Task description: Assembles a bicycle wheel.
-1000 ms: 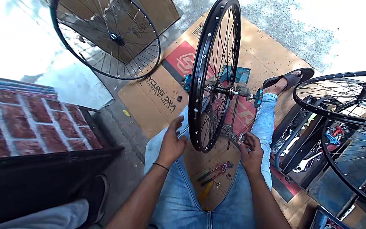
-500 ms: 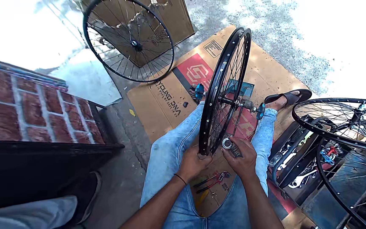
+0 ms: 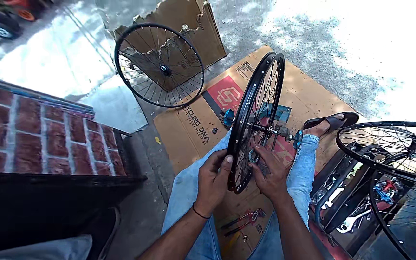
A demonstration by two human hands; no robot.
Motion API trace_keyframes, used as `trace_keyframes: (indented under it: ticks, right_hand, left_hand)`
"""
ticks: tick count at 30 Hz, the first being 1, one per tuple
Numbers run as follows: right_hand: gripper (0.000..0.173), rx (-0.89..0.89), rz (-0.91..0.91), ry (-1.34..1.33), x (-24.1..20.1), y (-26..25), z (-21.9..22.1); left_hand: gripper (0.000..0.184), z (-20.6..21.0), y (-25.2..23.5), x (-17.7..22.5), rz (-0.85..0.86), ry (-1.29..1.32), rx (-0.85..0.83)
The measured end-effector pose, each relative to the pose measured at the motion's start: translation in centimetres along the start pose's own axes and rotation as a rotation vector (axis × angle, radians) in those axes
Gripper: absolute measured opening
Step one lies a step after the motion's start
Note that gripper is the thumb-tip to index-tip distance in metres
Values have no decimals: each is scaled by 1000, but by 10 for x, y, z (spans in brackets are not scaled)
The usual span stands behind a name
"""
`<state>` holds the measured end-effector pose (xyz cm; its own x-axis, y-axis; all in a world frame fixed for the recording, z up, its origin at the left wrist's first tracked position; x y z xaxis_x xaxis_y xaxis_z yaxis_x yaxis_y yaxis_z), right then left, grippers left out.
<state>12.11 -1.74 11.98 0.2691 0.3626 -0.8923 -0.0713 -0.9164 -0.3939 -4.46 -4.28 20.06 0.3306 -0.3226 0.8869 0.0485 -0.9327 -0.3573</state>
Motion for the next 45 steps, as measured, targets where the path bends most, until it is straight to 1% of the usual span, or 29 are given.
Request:
trace_keyframes:
  ticks: [4, 7, 9, 12, 16, 18, 21, 23, 25, 27, 29, 31, 33, 36, 39, 40, 42, 44, 45]
  right_hand:
    - [37, -14, -14, -67, -5, -20, 7]
    - [38, -19, -30, -109, -8, -37, 11]
    - [38, -12, -61, -113, -8, -49, 11]
    - [38, -8, -102, -146, -10, -64, 13]
    - [38, -129, -136, -145, -6, -76, 15]
    - [39, -190, -141, -143, 1, -78, 14]
    - [37, -199, -151, -166, 15, -80, 15]
    - [34, -216, -102, -251, 27, -81, 22]
    - [35, -237, -47, -347, 33, -80, 29]
    - [38, -249, -34, -370, 34, -80, 31]
    - [33, -221, -33, -402, 32, -81, 33]
    - [29, -218, -32, -463, 25, -83, 30]
    - [28, -246, -26, -536, 10, -89, 25]
    - [27, -325, 46, -660, 2, -97, 27]
    - [29, -452, 126, -736, 5, -103, 23]
    - [31, -493, 124, -736, 5, -104, 20]
    - [41, -558, 78, -732, 8, -103, 15]
    - [41, -535, -9, -617, 9, -103, 10]
    - [38, -482, -40, -546, 10, -102, 9]
  left_hand:
    - [19, 14, -15, 1, 12, 49, 117]
    - [21, 20, -30, 4, -25, 9, 180]
    - [21, 22, -40, 9, -21, -11, 192]
    - [19, 22, -48, 11, 30, -15, 191]
    - [28, 19, -56, 11, -1, 48, 165]
    - [25, 21, -59, 12, -10, 54, 157]
    - [20, 29, -62, 12, -32, 69, 162]
    - [19, 29, -62, 8, -43, 52, 164]
    - [26, 27, -62, 5, -56, 18, 151]
    - [41, 26, -63, 1, -51, 21, 146]
    - [45, 27, -64, 0, -21, 52, 131]
    - [40, 29, -61, 1, 11, 74, 117]
    - [32, 34, -57, -1, 60, 64, 156]
    - [24, 33, -53, -6, 97, 54, 255]
    - [20, 35, -51, -9, 112, 52, 288]
    - [20, 36, -50, -10, 131, 44, 295]
    - [20, 35, -47, -10, 162, 32, 305]
    - [20, 35, -45, -12, 183, 54, 306]
    - [20, 36, -45, -12, 190, 69, 302]
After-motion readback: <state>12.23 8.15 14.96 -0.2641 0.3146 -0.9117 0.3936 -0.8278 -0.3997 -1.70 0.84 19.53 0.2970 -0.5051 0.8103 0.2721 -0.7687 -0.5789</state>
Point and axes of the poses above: each hand's wrist, its own y-axis away from the middle knuckle, its own z-axis out of the palm, x = y × z, the point moved 2 cm from there along -y, towards the middle knuckle, and after that the axes turned 11 degrees about z, right-handed, at the moved point
